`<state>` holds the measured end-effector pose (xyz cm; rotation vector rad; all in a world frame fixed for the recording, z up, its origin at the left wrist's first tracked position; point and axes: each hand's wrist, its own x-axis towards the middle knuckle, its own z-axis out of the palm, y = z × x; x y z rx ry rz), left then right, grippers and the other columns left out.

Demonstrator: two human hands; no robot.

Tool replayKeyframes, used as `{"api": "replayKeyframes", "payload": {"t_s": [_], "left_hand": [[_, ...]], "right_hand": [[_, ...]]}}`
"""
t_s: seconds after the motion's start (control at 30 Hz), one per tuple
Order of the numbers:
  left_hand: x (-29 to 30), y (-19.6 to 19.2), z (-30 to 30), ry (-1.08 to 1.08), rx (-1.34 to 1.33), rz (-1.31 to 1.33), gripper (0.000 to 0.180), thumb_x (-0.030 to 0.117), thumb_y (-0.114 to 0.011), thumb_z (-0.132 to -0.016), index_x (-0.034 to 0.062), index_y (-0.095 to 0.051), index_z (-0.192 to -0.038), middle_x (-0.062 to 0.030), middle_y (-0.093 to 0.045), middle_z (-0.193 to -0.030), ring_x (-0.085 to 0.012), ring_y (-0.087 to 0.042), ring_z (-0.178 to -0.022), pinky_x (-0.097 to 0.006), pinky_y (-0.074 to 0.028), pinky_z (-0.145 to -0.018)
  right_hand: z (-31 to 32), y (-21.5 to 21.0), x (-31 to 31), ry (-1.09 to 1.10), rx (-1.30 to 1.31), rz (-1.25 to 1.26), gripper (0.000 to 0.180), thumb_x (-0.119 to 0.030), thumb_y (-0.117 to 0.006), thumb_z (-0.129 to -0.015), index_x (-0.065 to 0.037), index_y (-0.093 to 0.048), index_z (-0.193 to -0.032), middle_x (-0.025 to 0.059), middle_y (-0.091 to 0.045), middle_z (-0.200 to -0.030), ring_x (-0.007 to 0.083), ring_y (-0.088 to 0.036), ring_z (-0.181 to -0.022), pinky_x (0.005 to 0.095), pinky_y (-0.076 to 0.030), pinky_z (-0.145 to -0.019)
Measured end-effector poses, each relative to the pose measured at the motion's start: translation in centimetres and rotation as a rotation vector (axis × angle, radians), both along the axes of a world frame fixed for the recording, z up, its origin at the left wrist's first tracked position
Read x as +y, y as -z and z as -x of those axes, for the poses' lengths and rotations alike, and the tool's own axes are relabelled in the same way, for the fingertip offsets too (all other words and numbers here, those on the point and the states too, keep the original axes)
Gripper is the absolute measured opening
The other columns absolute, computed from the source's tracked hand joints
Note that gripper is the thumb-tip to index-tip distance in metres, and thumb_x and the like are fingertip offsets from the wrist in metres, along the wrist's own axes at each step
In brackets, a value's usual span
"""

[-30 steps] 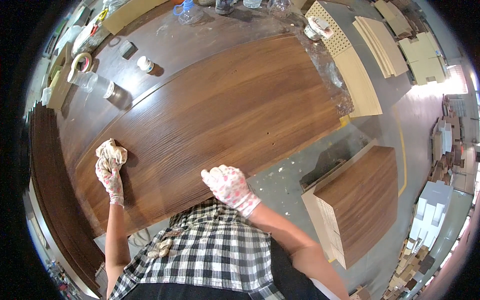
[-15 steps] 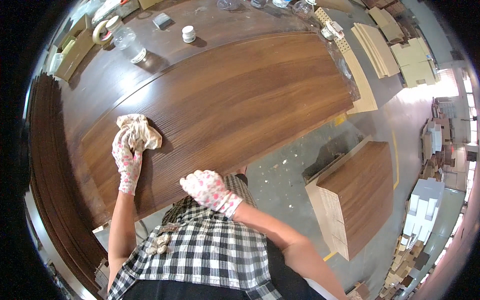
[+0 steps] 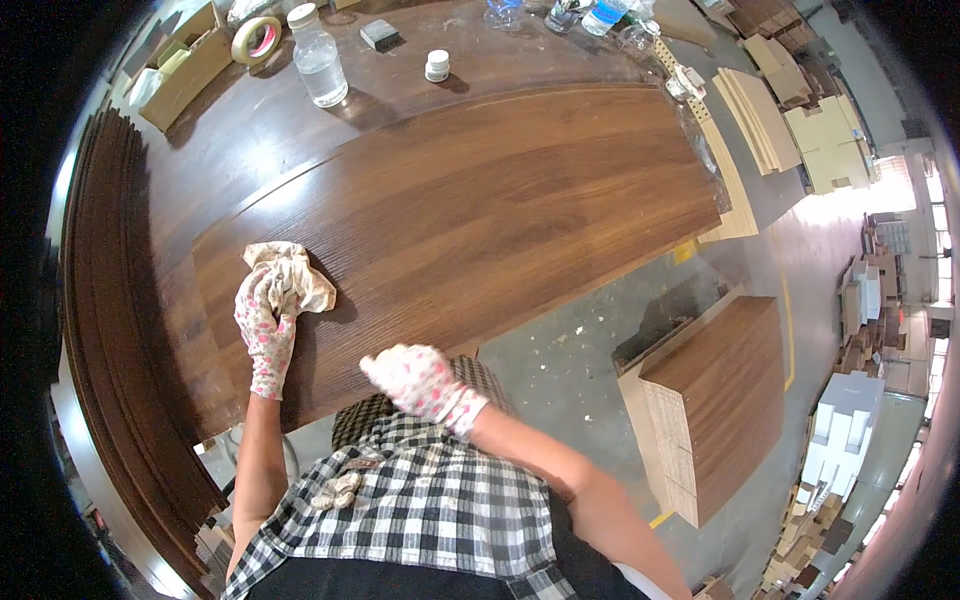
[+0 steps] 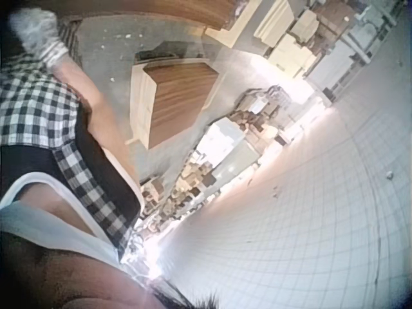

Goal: The person wipes the surface of a wood panel with a cloth and a small block, then picks up small wood components, wipes them, and moves the large panel to a stack.

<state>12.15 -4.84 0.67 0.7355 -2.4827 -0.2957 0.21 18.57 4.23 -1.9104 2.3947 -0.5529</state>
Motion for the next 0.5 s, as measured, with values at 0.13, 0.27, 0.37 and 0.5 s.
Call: {"api": "replayKeyframes", "payload": {"t_s": [0.13, 0.27, 0.37, 0.5], "left_hand": [[0.2, -0.3, -0.6, -0.065, -0.046, 0.004, 0.043, 0.021, -0.07, -0.08, 0.0042, -0.057, -0.118, -0.0139, -0.055, -0.124, -0.0333, -0.05, -0.116, -0.043, -0.038, -0.099], [0.6, -0.3, 0.1, -0.039, -0.011, -0.067, 0.05, 0.015, -0.074, -0.069, 0.0066, -0.057, -0.115, -0.0127, -0.054, -0.126, -0.0337, -0.047, -0.12, -0.045, -0.035, -0.101], [0.3, 0.0, -0.9, -0.068, 0.011, -0.052, 0.044, 0.021, -0.075, -0.075, 0.0072, -0.059, -0.115, -0.0123, -0.056, -0.124, -0.0331, -0.05, -0.117, -0.045, -0.036, -0.1], [0.9, -0.7, 0.1, -0.057, 0.038, -0.091, 0.043, 0.022, -0.074, -0.078, 0.0074, -0.059, -0.115, -0.0122, -0.056, -0.123, -0.0328, -0.051, -0.116, -0.044, -0.037, -0.099]], "right_hand": [[14.4, 0.9, 5.4, 0.636, -0.129, 0.092, 0.015, -0.022, -0.053, -0.087, -0.013, -0.063, -0.082, 0.0081, -0.063, -0.075, 0.0276, -0.058, -0.065, 0.0399, -0.05, -0.059], [25.8, 3.1, 9.4, 0.886, 0.284, 0.35, 0.02, -0.022, -0.056, -0.091, -0.009, -0.064, -0.078, 0.012, -0.064, -0.073, 0.0268, -0.064, -0.069, 0.0385, -0.052, -0.064], [18.5, 0.3, 0.2, 0.595, 0.164, -0.154, 0.023, -0.02, -0.051, -0.092, -0.011, -0.064, -0.075, 0.0114, -0.062, -0.067, 0.0252, -0.063, -0.06, 0.0374, -0.052, -0.048], [3.9, -0.4, -4.3, -0.125, -0.046, 0.076, 0.003, -0.02, -0.055, -0.082, -0.018, -0.056, -0.081, 0.0031, -0.052, -0.062, 0.0184, -0.058, -0.061, 0.0328, -0.048, -0.051]]}}
